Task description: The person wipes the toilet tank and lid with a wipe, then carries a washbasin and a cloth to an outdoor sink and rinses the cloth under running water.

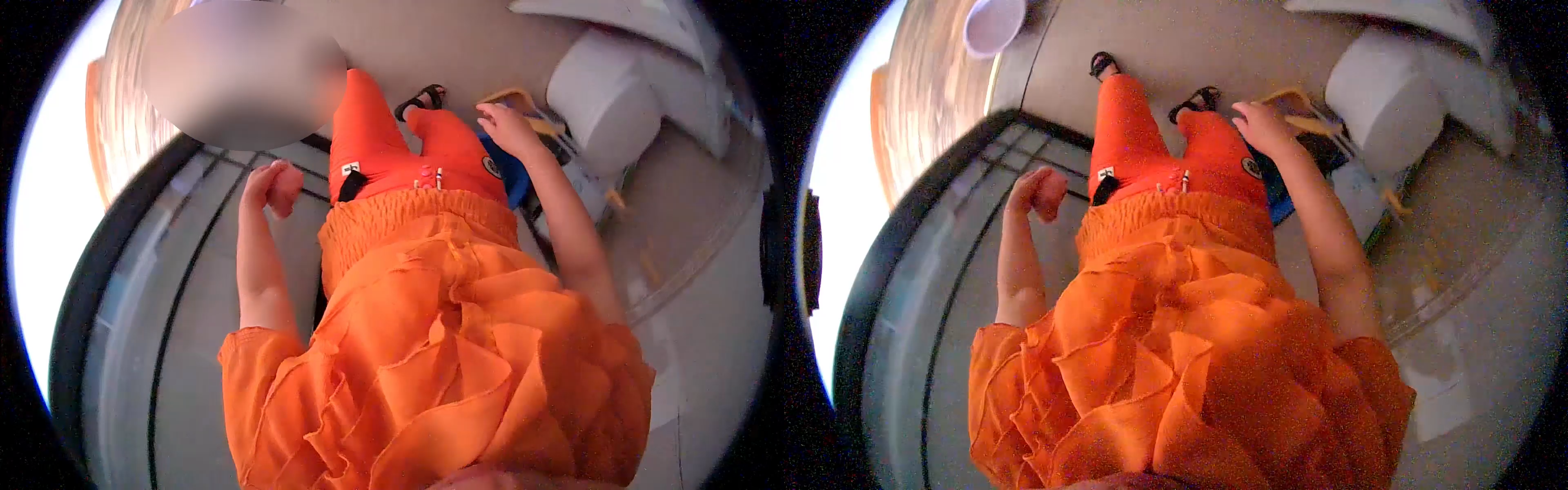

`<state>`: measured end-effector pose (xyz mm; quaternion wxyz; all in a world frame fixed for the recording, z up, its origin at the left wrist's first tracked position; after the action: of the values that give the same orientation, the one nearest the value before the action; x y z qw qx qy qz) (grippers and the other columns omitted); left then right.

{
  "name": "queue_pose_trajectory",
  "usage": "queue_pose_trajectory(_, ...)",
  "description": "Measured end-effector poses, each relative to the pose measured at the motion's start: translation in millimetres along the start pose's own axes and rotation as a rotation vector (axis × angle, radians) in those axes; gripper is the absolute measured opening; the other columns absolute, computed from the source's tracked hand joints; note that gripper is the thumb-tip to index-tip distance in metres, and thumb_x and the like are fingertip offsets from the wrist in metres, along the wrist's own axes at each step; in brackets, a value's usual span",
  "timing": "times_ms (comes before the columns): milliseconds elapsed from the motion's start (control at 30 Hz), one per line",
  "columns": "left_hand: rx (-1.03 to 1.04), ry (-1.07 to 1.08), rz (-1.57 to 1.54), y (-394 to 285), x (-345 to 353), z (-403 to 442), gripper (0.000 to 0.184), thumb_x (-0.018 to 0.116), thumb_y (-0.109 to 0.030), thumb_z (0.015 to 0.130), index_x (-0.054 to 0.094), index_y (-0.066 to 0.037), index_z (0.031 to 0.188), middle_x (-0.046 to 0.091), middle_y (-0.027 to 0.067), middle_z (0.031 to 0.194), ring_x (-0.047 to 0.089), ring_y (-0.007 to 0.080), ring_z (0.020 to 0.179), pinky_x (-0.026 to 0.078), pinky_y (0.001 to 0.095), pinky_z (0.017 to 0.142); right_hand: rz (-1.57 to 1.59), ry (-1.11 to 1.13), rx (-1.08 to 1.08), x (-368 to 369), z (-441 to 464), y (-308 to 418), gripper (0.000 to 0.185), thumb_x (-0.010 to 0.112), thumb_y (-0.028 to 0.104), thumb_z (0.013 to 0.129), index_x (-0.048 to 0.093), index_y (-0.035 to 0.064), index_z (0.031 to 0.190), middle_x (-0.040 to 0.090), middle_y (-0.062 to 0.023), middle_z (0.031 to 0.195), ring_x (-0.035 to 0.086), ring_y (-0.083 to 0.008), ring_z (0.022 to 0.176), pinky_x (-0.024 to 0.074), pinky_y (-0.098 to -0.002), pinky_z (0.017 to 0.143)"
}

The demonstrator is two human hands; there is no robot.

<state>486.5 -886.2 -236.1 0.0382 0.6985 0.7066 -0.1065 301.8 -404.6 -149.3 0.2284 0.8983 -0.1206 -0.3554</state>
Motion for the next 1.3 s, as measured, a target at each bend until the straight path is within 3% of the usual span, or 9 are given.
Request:
queue_pose_trajectory(233, -0.004, -0.146, -0.42, 46.0, 41.2, 76.7, 0.048, 0.069, -0.029, 0.065, 0.054, 0.004, 0.096, 0.059, 0.0138, 0.094, 0.057, 0.0218, 0.083, 0.046, 0.0342, 0.069, -0.153, 0.239, -0.147, 11.2, 161.2, 88.3, 0.031, 0.052, 0.02, 0.083, 0.054, 0.0033, 0.108, 0.06, -0.017, 0.097, 0.057, -0.0316, 0.091, 0.0447, -0.038, 0.078)
queue_pose_trajectory(400, 0.019, -0.234, -0.325, 30.5, 148.7, -1.8, 0.043, 0.069, -0.029, 0.064, 0.054, 0.0, 0.092, 0.059, 0.0122, 0.095, 0.056, 0.0199, 0.087, 0.045, 0.0329, 0.074, -0.024, 0.324, -0.042, -37.2, 125.7, 0.1, 0.031, 0.052, 0.02, 0.083, 0.053, 0.0035, 0.11, 0.06, -0.0165, 0.097, 0.058, -0.0273, 0.088, 0.0455, -0.0342, 0.077)
queue_pose_trajectory(600, 0.265, -0.208, -0.482, -79.7, 53.0, -14.1, 0.036, 0.063, -0.022, 0.07, 0.056, -0.004, 0.101, 0.059, 0.01, 0.098, 0.054, 0.0173, 0.089, 0.043, 0.0302, 0.076, -0.13, 0.385, -0.109, -43.9, 166.6, 128.3, 0.032, 0.051, 0.021, 0.084, 0.053, 0.0038, 0.11, 0.06, -0.0161, 0.099, 0.058, -0.0271, 0.091, 0.0453, -0.0339, 0.079)
queue_pose_trajectory(767, 0.344, -0.228, -0.569, -109.6, 25.1, -29.9, 0.02, 0.064, -0.023, 0.071, 0.063, -0.004, 0.078, 0.06, 0.0026, 0.075, 0.055, 0.0119, 0.069, 0.045, 0.027, 0.064, -0.148, 0.338, -0.204, -70.4, 178.4, 143.7, 0.031, 0.051, 0.02, 0.084, 0.053, 0.0043, 0.111, 0.06, -0.015, 0.099, 0.058, -0.0266, 0.09, 0.0456, -0.0336, 0.078)
queue_pose_trajectory(900, 0.226, -0.232, -0.639, -115.2, 1.2, -35.8, 0.028, 0.067, -0.033, 0.071, 0.061, -0.006, 0.066, 0.059, 0.0008, 0.068, 0.052, 0.0103, 0.058, 0.043, 0.0265, 0.055, -0.199, 0.324, -0.189, -86.2, 197.0, 149.7, 0.03, 0.052, 0.02, 0.084, 0.055, 0.0038, 0.109, 0.061, -0.015, 0.097, 0.059, -0.0252, 0.087, 0.046, -0.0328, 0.077)
queue_pose_trajectory(1000, 0.112, -0.227, -0.396, -109.0, -8.8, 5.5, 0.026, 0.064, -0.029, 0.07, 0.064, -0.003, 0.073, 0.062, 0.0067, 0.07, 0.057, 0.016, 0.063, 0.046, 0.0303, 0.061, -0.063, 0.345, -0.127, -63.7, 233.8, 146.5, 0.03, 0.053, 0.02, 0.083, 0.055, 0.0029, 0.108, 0.062, -0.0138, 0.097, 0.06, -0.0225, 0.084, 0.0462, -0.0315, 0.075)
queue_pose_trajectory(1167, 0.241, -0.333, 0.251, -127.6, -14.5, 86.4, 0.032, 0.06, -0.023, 0.067, 0.063, -0.008, 0.095, 0.062, 0.0155, 0.094, 0.059, 0.0285, 0.089, 0.046, 0.0363, 0.079, 0.153, 0.25, -0.062, 17.2, 308.0, 92.5, 0.03, 0.054, 0.021, 0.083, 0.056, 0.0038, 0.107, 0.062, -0.0137, 0.094, 0.06, -0.023, 0.082, 0.0462, -0.0319, 0.075)
queue_pose_trajectory(1233, 0.129, -0.147, 0.247, -193.8, -32.3, 160.9, 0.04, 0.059, -0.025, 0.067, 0.06, -0.007, 0.103, 0.061, 0.0178, 0.098, 0.058, 0.0305, 0.093, 0.045, 0.036, 0.082, -0.069, 0.252, -0.034, -4.5, 424.1, 129.3, 0.03, 0.054, 0.02, 0.082, 0.056, 0.0051, 0.107, 0.062, -0.0149, 0.094, 0.06, -0.0259, 0.082, 0.0463, -0.0331, 0.075)
queue_pose_trajectory(1300, 0.068, -0.111, 0.298, -200.6, -21.3, 223.5, 0.041, 0.056, -0.024, 0.067, 0.058, -0.007, 0.105, 0.058, 0.0179, 0.104, 0.056, 0.0304, 0.098, 0.044, 0.0369, 0.085, -0.159, 0.133, -0.082, 17.1, 494.8, 115.5, 0.031, 0.055, 0.021, 0.08, 0.055, 0.0072, 0.109, 0.062, -0.0163, 0.092, 0.059, -0.0307, 0.084, 0.0463, -0.0354, 0.075)
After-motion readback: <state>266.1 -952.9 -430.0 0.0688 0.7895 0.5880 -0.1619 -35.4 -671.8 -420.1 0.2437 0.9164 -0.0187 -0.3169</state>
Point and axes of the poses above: each hand's wrist, its own z-axis towards the middle knuckle, its own x-axis out of the palm, y = z × x, the point moved 10 cm from there along z, towards the middle knuckle
